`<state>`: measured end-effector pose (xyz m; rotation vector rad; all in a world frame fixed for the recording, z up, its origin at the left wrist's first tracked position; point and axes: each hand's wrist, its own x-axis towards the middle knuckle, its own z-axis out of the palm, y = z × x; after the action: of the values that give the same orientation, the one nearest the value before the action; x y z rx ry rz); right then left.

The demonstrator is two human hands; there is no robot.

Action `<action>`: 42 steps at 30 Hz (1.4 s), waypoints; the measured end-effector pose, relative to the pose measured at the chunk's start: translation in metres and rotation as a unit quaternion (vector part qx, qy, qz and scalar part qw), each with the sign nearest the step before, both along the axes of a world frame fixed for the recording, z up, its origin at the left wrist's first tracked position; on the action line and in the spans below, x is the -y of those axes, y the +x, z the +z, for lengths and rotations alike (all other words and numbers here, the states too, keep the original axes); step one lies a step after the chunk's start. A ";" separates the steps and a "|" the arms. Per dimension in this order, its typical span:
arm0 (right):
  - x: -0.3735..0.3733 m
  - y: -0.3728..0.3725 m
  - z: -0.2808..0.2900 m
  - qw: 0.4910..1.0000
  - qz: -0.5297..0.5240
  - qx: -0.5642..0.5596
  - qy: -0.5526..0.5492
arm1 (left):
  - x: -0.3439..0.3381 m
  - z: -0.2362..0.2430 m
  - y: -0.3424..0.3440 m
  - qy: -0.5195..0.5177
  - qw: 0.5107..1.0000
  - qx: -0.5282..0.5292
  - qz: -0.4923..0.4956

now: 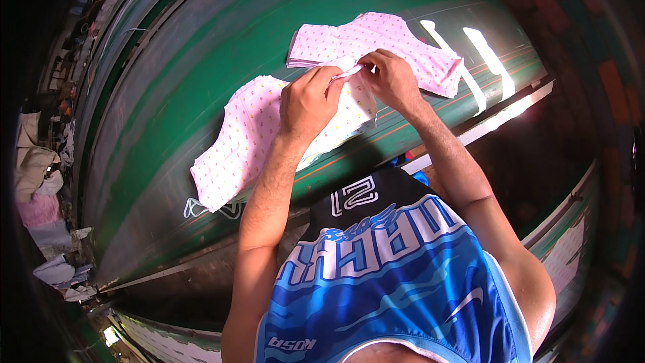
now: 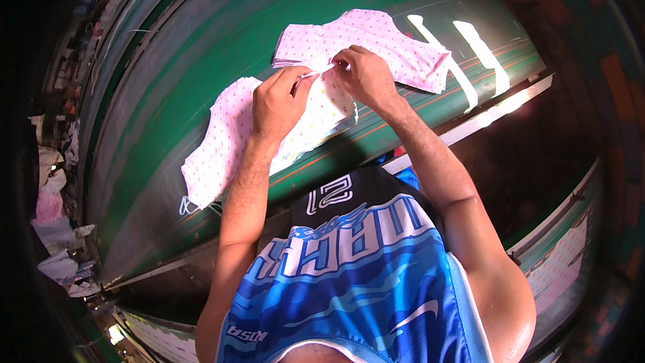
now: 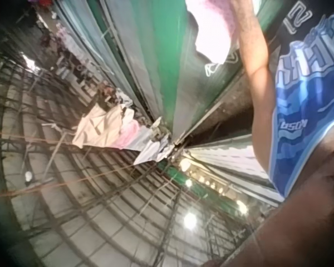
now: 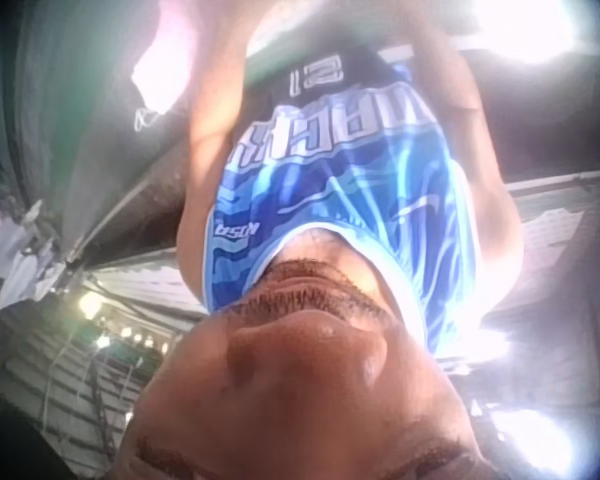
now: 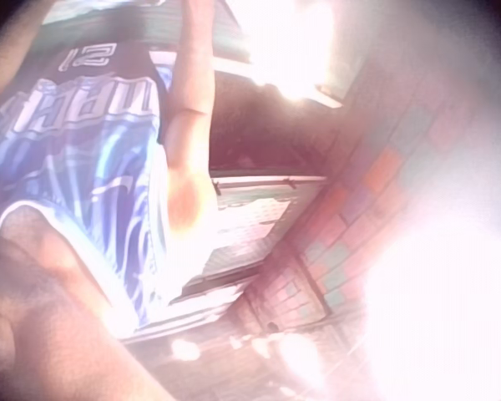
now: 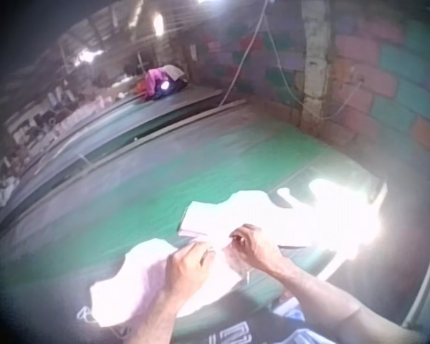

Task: The person hand-sews pink patterned fabric face masks on a green work surface. They repeatedly insert a needle and thread through the mask edges, pull the thread, and adjust the fabric. The person handles multiple masks, stacking some and moving others aside during the process.

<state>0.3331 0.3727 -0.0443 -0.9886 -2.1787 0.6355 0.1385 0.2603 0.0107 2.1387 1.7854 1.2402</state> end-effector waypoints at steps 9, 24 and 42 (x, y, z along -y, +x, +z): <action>-0.017 -0.005 0.010 0.991 0.032 0.044 0.121 | -0.008 -0.002 -0.002 0.023 0.999 0.018 0.041; -0.014 0.003 -0.005 0.999 0.016 -0.028 -0.044 | -0.012 -0.004 -0.039 -0.192 0.963 -0.001 0.189; 0.058 0.077 -0.013 0.977 -0.060 -0.046 -0.202 | 0.065 -0.005 0.004 -0.004 0.983 -0.059 0.175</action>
<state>0.4097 0.3144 -0.0574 -1.2591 -1.9305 1.0702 0.1429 0.1953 0.0061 1.9907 2.2887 1.1843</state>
